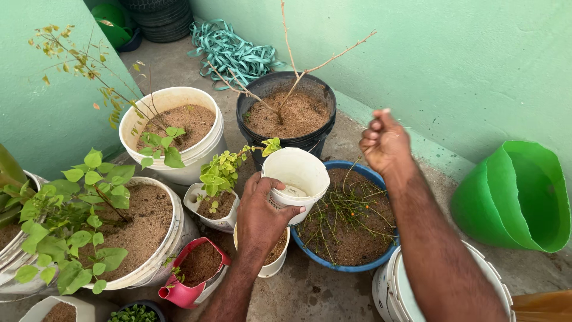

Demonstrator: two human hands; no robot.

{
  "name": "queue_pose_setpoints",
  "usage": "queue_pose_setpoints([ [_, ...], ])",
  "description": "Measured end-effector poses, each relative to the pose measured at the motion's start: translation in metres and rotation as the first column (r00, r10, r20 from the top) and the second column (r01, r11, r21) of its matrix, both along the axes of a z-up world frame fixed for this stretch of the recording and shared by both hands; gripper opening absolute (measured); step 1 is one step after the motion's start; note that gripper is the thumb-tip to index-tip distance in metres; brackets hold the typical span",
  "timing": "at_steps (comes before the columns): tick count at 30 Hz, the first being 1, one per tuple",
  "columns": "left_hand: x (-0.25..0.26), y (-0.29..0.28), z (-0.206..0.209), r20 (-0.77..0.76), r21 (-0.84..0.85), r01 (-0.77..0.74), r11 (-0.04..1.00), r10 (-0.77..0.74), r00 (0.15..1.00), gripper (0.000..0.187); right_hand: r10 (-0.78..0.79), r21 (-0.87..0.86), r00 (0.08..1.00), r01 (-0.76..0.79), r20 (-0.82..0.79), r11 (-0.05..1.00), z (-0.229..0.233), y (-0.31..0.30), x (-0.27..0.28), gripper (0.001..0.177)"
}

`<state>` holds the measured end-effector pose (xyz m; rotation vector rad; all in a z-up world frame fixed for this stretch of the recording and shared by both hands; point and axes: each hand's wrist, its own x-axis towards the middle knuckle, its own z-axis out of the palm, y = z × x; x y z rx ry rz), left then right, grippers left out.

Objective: The person sprinkles seeds from their hand into a blue container of soil and then into a black pot, using a plastic cup to scoop more seeds.

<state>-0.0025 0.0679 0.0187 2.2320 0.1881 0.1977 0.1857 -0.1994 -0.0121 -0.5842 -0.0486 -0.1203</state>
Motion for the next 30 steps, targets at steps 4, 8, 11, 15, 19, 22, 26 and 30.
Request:
queue_pose_setpoints([
  [4, -0.002, 0.003, 0.006, -0.061, -0.025, 0.029, 0.999, -0.03, 0.998, 0.066, 0.063, -0.356, 0.913, -0.219, -0.403, 0.908, 0.014, 0.015, 0.025, 0.023],
  [8, -0.009, -0.002, 0.014, -0.096, -0.046, 0.074, 0.996, -0.078, 0.992, 0.063, -0.1, -0.69, 0.926, -0.196, -0.364, 0.697, 0.016, 0.029, 0.034, 0.016],
  [11, -0.01, 0.001, 0.02, -0.112, -0.026, 0.089, 0.996, -0.091, 0.989, 0.065, 0.037, -0.66, 0.896, -0.353, -0.442, 0.663, 0.014, 0.035, 0.029, 0.011],
  [15, -0.013, 0.009, 0.017, -0.039, -0.051, 0.086, 0.995, -0.088, 0.995, 0.059, 0.007, -0.528, 0.971, -0.136, -0.239, 0.838, 0.022, 0.024, 0.03, 0.014],
  [19, -0.016, 0.007, 0.015, -0.051, -0.036, 0.085, 0.996, -0.087, 0.995, 0.062, -0.061, -0.84, 0.935, -0.284, -0.35, 0.463, 0.004, 0.006, 0.036, 0.024],
  [22, -0.017, 0.008, 0.012, 0.018, -0.022, 0.092, 0.995, -0.092, 0.996, 0.063, -0.081, -0.962, 0.976, -0.184, -0.204, 0.201, 0.001, -0.02, 0.034, 0.031],
  [26, -0.012, 0.003, 0.01, -0.036, -0.055, 0.128, 0.99, -0.13, 0.991, 0.063, -0.164, -0.911, 0.974, -0.205, -0.155, -0.358, -0.01, -0.047, 0.016, 0.036],
  [30, -0.012, -0.002, 0.008, 0.002, -0.004, 0.128, 0.992, -0.128, 0.992, 0.069, -0.142, -0.849, 0.972, -0.234, -0.189, -0.473, -0.024, -0.064, -0.005, 0.036],
])
